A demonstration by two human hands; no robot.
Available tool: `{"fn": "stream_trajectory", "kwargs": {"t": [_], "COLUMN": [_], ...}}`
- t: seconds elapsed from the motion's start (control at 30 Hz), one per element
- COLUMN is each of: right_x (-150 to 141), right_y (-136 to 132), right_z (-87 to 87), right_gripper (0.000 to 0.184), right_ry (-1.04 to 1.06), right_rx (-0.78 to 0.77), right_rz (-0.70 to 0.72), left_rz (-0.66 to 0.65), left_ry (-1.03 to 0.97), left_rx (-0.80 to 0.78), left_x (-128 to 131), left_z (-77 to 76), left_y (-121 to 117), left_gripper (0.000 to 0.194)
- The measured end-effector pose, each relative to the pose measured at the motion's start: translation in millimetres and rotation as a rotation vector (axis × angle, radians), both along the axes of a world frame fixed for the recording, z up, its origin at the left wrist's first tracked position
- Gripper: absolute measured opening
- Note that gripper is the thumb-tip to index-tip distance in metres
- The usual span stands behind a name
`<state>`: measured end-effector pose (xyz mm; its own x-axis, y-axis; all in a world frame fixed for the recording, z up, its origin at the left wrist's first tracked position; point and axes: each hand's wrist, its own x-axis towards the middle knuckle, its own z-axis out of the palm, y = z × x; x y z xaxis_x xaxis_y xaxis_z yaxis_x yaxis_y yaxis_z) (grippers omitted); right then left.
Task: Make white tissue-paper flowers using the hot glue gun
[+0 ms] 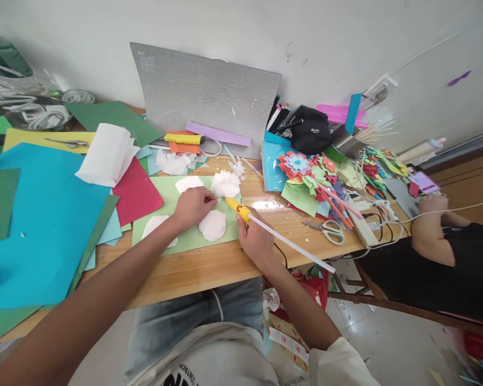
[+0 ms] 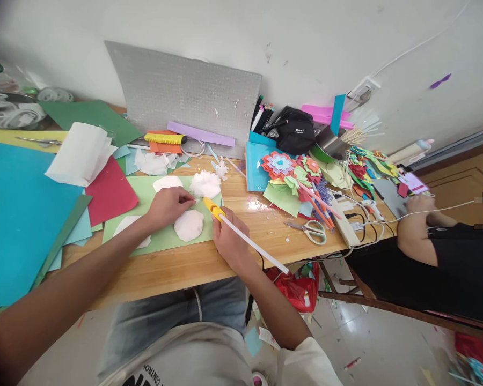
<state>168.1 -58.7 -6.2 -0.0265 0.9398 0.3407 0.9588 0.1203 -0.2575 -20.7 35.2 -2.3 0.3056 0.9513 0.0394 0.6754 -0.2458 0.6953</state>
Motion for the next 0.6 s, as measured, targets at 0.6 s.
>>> {"fn": "stream_trajectory", "kwargs": {"t": [0.6], "right_x": [30.3], "right_y": [1.4], "right_z": [10.9], "right_gripper": [0.031], "right_ry": [0.317], "right_rx": [0.06], "right_rz": [0.056], "left_rz": [0.059], "left_ry": [0.032], "left_rx": [-0.025], "left_x": [2.7], "left_z": [-0.6], "left_y": [-0.6], "left_gripper": [0.018]}}
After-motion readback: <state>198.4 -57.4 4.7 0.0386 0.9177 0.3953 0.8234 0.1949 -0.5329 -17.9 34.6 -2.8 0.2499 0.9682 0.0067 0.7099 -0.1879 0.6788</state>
